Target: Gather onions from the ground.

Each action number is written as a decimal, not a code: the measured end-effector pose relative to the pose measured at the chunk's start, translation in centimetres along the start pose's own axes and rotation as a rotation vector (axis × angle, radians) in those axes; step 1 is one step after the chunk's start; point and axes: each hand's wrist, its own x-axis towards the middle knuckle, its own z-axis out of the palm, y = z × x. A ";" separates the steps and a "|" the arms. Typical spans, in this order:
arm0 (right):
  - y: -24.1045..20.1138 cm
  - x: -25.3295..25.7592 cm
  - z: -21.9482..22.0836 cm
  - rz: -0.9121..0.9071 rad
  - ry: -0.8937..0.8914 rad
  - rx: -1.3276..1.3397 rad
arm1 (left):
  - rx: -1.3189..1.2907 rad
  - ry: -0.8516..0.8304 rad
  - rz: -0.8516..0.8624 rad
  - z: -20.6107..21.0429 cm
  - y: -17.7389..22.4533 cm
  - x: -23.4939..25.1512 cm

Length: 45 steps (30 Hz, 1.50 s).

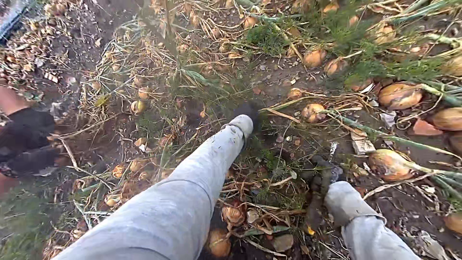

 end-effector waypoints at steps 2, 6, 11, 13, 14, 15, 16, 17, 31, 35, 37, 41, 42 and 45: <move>-2.5 -1.4 0.6 0.058 -0.023 -0.149 | -0.044 -0.025 -0.032 -0.4 -0.6 -0.5; -0.2 0.6 -1.1 0.024 -0.131 0.062 | 0.080 -0.095 -0.085 -1.4 -1.1 -3.0; -1.1 0.6 -0.7 0.124 -0.175 0.195 | 0.204 -0.200 -0.115 -2.8 -9.2 -9.3; 0.2 0.7 -0.8 0.126 -0.181 0.226 | 0.324 -0.147 -0.121 -5.1 -8.6 -8.8; 0.8 0.8 -1.0 0.122 -0.194 0.219 | 0.383 -0.095 -0.109 -5.8 -7.2 -8.2; 0.9 1.0 -1.0 0.123 -0.205 0.222 | 0.428 -0.055 -0.088 -6.3 -5.2 -7.3; 0.7 0.8 -1.0 0.127 -0.206 0.239 | 0.453 -0.023 -0.060 -6.3 -3.3 -5.9; 0.6 0.7 -1.1 0.128 -0.223 0.262 | 0.467 -0.020 -0.047 -5.6 -1.8 -4.4; -2.3 -0.2 -0.6 0.235 -0.057 -0.045 | 0.273 -0.030 -0.179 -2.3 -1.1 3.0; -0.8 0.8 -1.0 0.244 -0.062 -0.005 | 0.410 -0.029 -0.123 -6.2 0.0 6.1; 2.2 2.6 -2.8 0.187 -0.270 0.085 | 0.356 -0.035 0.026 -5.2 0.8 6.2; -2.7 0.1 -0.6 0.395 -0.041 0.043 | 0.350 -0.047 0.053 0.2 0.6 3.9; -3.1 -0.1 -0.5 0.415 -0.038 0.038 | 0.349 -0.057 0.045 0.4 0.6 3.9; -1.5 0.6 -0.8 0.395 -0.091 0.093 | 0.354 -0.147 0.044 -0.7 0.3 4.6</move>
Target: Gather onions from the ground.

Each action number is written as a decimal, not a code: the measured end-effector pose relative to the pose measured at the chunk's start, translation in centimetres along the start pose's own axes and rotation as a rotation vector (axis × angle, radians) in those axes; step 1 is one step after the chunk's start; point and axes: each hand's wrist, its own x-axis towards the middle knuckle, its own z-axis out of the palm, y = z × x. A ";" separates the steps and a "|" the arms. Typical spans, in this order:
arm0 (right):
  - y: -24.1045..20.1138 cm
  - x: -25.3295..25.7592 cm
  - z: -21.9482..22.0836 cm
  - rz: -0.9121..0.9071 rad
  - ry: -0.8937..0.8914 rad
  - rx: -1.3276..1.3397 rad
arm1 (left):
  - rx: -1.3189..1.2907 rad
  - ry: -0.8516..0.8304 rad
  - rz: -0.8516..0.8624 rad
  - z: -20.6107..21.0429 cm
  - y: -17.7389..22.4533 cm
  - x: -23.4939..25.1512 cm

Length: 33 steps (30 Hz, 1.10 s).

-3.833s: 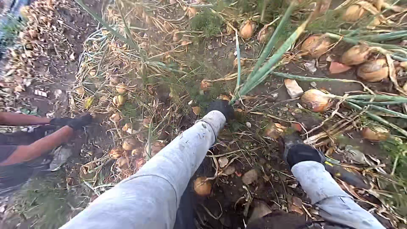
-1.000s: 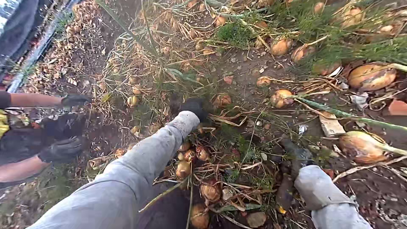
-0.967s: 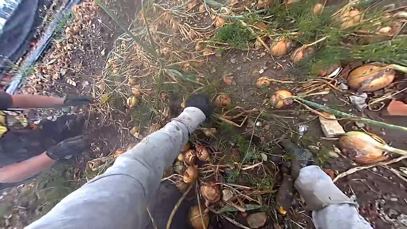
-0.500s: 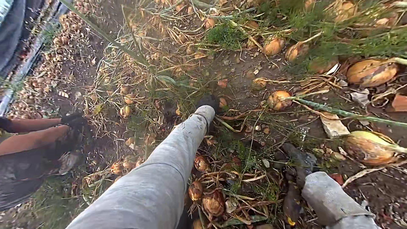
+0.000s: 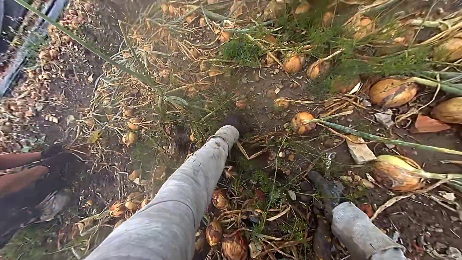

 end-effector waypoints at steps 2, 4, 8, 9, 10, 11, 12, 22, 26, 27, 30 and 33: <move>0.3 0.1 0.0 -0.015 0.000 0.054 | 0.004 -0.039 0.000 -1.0 0.2 0.0; -0.2 -1.0 0.3 -0.084 -0.029 0.120 | 0.026 -0.067 -0.015 -2.0 0.9 -0.4; 0.0 -1.0 0.0 -0.114 -0.082 0.087 | 0.084 -0.008 0.028 0.2 0.7 -0.8; 0.1 -0.5 -0.2 -0.098 -0.059 0.054 | 0.079 0.011 0.038 0.7 0.4 -0.9; -0.2 -0.4 -0.2 -0.092 -0.018 -0.005 | 0.064 0.012 0.046 0.6 0.0 -0.9; -0.5 -0.3 -0.2 -0.092 0.001 -0.045 | 0.048 -0.017 0.045 0.1 -0.1 -0.9; -0.4 -0.3 -0.1 -0.091 0.014 -0.053 | 0.039 -0.042 0.037 -0.4 -0.1 -0.9; -1.2 -1.6 0.6 -0.034 0.047 -0.029 | 0.051 0.013 0.094 -0.6 -1.7 -1.9; -1.4 -2.2 0.7 -0.039 0.065 -0.030 | 0.005 0.032 0.036 1.5 -0.1 -1.9; -1.2 -2.1 0.8 -0.044 0.063 -0.032 | -0.008 0.037 0.030 1.6 -0.1 -2.1; -0.6 -1.2 0.3 -0.048 -0.004 -0.042 | 0.000 0.010 0.045 0.8 -0.3 -2.2; -1.1 -1.0 0.2 -0.032 -0.022 -0.047 | 0.030 -0.006 0.049 -0.1 0.0 -2.0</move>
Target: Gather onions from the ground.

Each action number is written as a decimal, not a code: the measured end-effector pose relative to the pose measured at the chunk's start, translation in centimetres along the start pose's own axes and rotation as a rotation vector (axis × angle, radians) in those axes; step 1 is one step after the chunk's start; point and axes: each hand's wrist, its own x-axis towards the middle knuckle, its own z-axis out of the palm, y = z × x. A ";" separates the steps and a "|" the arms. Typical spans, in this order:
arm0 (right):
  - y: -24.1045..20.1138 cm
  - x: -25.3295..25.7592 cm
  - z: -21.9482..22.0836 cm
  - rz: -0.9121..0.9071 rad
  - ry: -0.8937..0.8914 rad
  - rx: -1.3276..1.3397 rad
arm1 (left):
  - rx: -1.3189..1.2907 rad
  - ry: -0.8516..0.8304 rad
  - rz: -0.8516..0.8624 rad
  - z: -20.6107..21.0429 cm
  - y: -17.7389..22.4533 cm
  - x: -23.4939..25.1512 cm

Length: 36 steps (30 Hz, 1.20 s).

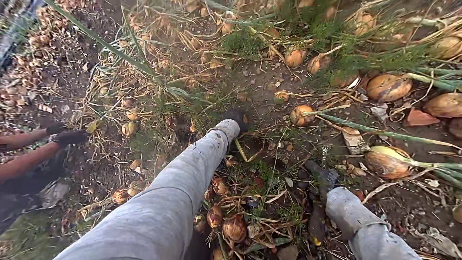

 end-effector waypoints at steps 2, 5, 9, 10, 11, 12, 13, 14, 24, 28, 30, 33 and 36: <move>-0.4 -0.6 0.1 0.022 -0.035 -0.019 | -0.008 -0.030 -0.002 -0.5 0.4 -0.2; 0.1 -0.3 0.0 0.070 -0.041 -0.008 | -0.001 -0.066 -0.013 -0.4 0.8 -0.2; 0.7 0.5 -0.3 0.040 -0.072 0.064 | 0.003 -0.090 -0.015 -1.7 1.4 -0.3; 0.2 0.2 -0.2 0.064 -0.067 0.042 | 0.010 -0.092 -0.014 -1.7 1.3 -0.3; -0.2 -0.1 0.0 0.088 -0.058 0.013 | 0.016 -0.085 -0.006 -1.5 1.1 -0.3; -0.3 -0.2 -0.1 0.100 -0.048 -0.010 | 0.021 -0.075 0.002 -1.3 0.8 -0.4; -0.4 -0.2 -0.2 0.102 -0.047 -0.020 | 0.035 -0.076 0.003 -1.0 0.6 -0.5; -0.3 -0.2 -0.3 0.094 -0.037 -0.013 | 0.060 -0.077 0.008 -0.6 0.3 -0.6; 2.8 0.7 -0.4 -0.068 -0.105 0.218 | -0.208 0.125 0.060 -3.4 -3.5 -8.9; 4.3 2.9 -1.3 -0.115 -0.118 0.146 | -0.103 -0.353 0.172 -4.3 -6.0 -15.7; 4.3 3.3 -1.1 -0.147 -0.123 0.143 | -0.108 -0.353 0.172 -5.9 -3.0 -15.1; 5.5 3.7 -1.1 -0.262 -0.108 0.191 | -0.113 -0.002 0.216 -7.8 3.6 -9.4; 3.6 2.1 -0.5 -0.181 -0.040 0.066 | -0.093 0.128 0.248 -7.7 9.6 -1.3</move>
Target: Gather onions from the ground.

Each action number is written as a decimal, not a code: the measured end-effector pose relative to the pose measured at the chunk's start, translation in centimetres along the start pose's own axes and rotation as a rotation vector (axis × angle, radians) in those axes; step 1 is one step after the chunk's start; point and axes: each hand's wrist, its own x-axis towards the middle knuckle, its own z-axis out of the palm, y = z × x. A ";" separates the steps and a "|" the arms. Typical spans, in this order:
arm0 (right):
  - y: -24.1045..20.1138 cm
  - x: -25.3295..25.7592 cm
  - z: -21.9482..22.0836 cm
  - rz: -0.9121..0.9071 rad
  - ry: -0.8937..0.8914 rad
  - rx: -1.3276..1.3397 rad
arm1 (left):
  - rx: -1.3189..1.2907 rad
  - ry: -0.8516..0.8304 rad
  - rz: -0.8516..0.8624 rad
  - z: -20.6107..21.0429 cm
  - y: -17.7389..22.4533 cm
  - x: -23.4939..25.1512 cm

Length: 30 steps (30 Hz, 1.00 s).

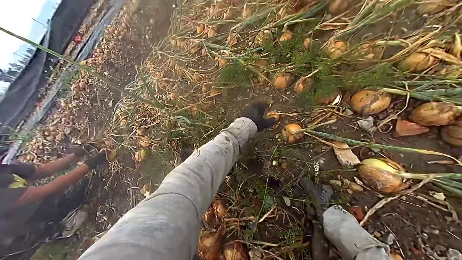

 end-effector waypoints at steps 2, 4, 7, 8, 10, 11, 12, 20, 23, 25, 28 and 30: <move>-2.0 -0.6 0.4 0.152 -0.004 -0.070 | 0.055 -0.061 -0.018 1.5 2.3 4.3; 0.1 0.9 0.3 0.088 0.004 0.037 | 0.061 -0.069 -0.077 3.4 3.6 6.3; 4.0 2.3 -1.1 -0.243 -0.043 0.037 | 0.057 -0.019 -0.109 5.6 2.5 7.5; 1.0 0.4 -0.6 -0.133 -0.028 -0.032 | 0.079 -0.050 -0.120 5.5 2.1 7.7; -6.1 -3.3 0.4 0.110 -0.004 -0.172 | 0.128 -0.087 -0.150 5.3 1.5 8.1; -7.3 -3.9 0.5 0.125 -0.006 -0.195 | 0.134 -0.079 -0.147 5.3 1.6 8.0; -6.4 -4.0 0.5 0.013 -0.006 -0.144 | 0.107 -0.053 -0.145 5.5 1.8 7.7; -9.5 -6.6 2.1 0.312 0.052 -0.028 | 0.008 -0.028 -0.183 4.3 2.8 4.1; -4.7 -3.3 2.4 0.065 0.150 0.048 | 0.038 -0.202 -0.084 2.2 0.7 0.1; -1.6 -0.8 1.7 -0.065 0.101 0.017 | 0.066 -0.382 0.024 0.6 -0.9 -4.3; -1.6 -0.2 1.5 -0.090 0.106 -0.088 | -0.004 -0.392 0.081 0.0 0.2 -9.0; -0.2 0.5 2.0 -0.157 0.183 -0.048 | -0.004 -0.190 0.088 1.5 3.0 -8.0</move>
